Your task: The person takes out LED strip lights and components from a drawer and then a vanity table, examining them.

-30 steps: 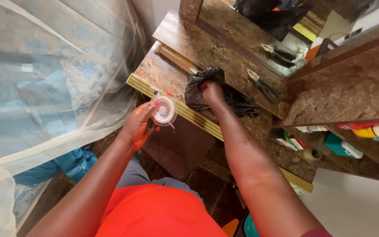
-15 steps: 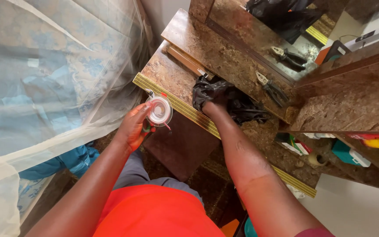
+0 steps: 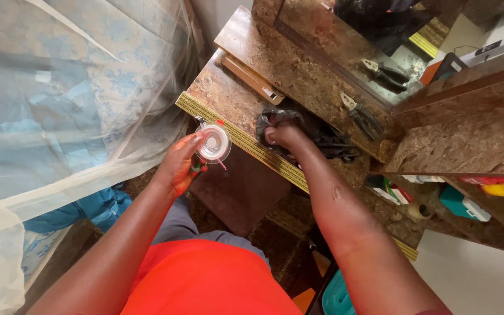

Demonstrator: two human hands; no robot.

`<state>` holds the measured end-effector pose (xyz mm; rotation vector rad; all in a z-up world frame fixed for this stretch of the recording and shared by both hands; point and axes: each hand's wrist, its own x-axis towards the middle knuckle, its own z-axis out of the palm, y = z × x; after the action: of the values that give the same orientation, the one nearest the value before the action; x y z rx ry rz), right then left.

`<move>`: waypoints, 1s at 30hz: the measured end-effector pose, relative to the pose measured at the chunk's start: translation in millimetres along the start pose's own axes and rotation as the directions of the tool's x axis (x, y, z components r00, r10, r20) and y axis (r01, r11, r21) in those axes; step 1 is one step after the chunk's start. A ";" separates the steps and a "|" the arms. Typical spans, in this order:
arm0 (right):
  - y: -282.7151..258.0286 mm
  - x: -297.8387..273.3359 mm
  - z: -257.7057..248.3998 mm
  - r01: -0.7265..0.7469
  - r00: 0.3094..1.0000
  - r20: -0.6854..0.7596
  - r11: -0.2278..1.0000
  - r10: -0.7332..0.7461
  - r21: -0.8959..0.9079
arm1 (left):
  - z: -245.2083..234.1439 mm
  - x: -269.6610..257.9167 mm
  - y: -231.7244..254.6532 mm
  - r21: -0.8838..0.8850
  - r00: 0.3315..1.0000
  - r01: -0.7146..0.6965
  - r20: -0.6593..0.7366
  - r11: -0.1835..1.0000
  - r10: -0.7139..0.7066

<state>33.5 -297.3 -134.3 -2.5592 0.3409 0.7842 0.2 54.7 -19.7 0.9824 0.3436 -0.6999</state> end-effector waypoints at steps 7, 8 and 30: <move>-16.9 -41.6 -24.2 0.136 0.977 -0.147 0.983 -0.153 -0.120 | 15.3 9.8 -0.3 0.003 1.000 0.005 -0.006 1.000 -0.005; -27.0 -62.6 -35.1 0.110 0.975 -0.205 0.987 -0.084 0.119 | 19.2 10.1 1.4 -0.001 1.000 -0.001 -0.005 1.000 0.001; -83.7 -153.8 -57.2 0.343 0.939 -0.284 0.441 -0.196 0.829 | 78.7 26.4 7.2 -0.271 0.971 -0.089 0.193 0.958 0.144</move>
<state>-34.5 -235.6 25.5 -1.5931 0.2591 0.1676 21.2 -19.7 11.4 0.6651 0.1832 -0.6257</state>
